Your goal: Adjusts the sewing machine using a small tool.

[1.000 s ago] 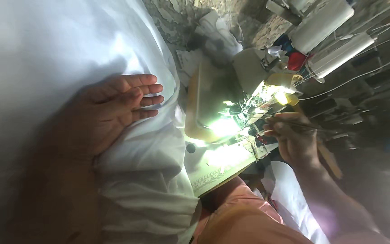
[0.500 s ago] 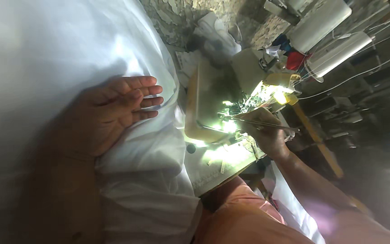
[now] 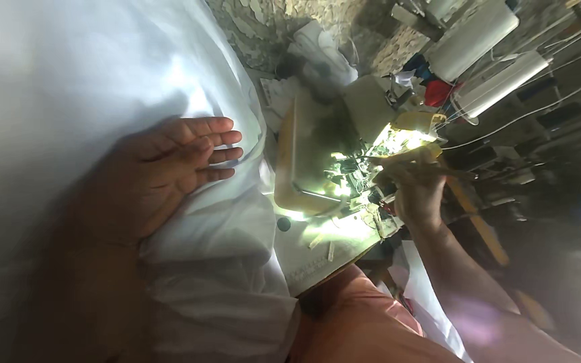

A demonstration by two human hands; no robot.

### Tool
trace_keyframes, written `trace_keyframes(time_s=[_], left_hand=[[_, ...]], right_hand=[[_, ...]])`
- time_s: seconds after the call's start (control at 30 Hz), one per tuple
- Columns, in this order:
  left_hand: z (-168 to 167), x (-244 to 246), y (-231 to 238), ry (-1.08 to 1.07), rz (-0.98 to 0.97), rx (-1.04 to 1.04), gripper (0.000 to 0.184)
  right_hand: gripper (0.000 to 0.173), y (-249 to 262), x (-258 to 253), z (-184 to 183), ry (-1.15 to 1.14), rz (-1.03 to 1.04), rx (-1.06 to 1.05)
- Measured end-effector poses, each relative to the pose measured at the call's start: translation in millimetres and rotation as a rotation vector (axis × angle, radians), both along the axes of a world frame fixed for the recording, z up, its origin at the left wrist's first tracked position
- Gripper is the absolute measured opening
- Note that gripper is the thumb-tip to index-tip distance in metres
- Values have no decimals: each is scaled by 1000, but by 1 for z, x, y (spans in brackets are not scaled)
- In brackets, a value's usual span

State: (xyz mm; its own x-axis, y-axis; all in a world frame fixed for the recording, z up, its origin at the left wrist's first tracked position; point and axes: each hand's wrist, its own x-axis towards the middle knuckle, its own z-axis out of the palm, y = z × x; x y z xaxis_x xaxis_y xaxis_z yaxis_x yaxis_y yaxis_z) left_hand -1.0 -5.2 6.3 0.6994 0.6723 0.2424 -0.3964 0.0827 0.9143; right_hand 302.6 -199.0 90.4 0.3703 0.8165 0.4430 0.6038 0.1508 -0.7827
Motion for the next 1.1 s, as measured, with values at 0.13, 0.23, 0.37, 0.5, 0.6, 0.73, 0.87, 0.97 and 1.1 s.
trace_keyframes(time_s=[0.13, 0.23, 0.37, 0.5, 0.6, 0.73, 0.87, 0.97, 1.1], left_hand=[[-2, 1, 0, 3, 2, 6, 33], [-4, 0, 2, -8, 0, 15, 32], [-8, 0, 4, -37, -18, 44, 31], [-11, 1, 5, -56, -24, 35, 29], [-15, 2, 7, -86, -38, 49, 29], [-12, 2, 4, -54, -7, 25, 29], [-12, 2, 5, -75, -17, 16, 30], [-12, 3, 5, -63, -9, 6, 30], [-11, 4, 3, -53, 8, -10, 30]], right_hand=[[15, 1, 7, 13, -73, -62, 152], [18, 6, 7, 13, -79, -67, 235], [14, 2, -4, -4, -168, -74, 85], [10, -7, -2, -28, -301, -69, -25], [7, -10, -1, -36, -411, -117, -36], [7, -10, -4, -39, -510, -166, -53], [8, -7, -6, -39, -585, -239, -82], [8, -2, -9, -37, -617, -273, -94], [8, -4, -12, -31, -568, -268, -142]])
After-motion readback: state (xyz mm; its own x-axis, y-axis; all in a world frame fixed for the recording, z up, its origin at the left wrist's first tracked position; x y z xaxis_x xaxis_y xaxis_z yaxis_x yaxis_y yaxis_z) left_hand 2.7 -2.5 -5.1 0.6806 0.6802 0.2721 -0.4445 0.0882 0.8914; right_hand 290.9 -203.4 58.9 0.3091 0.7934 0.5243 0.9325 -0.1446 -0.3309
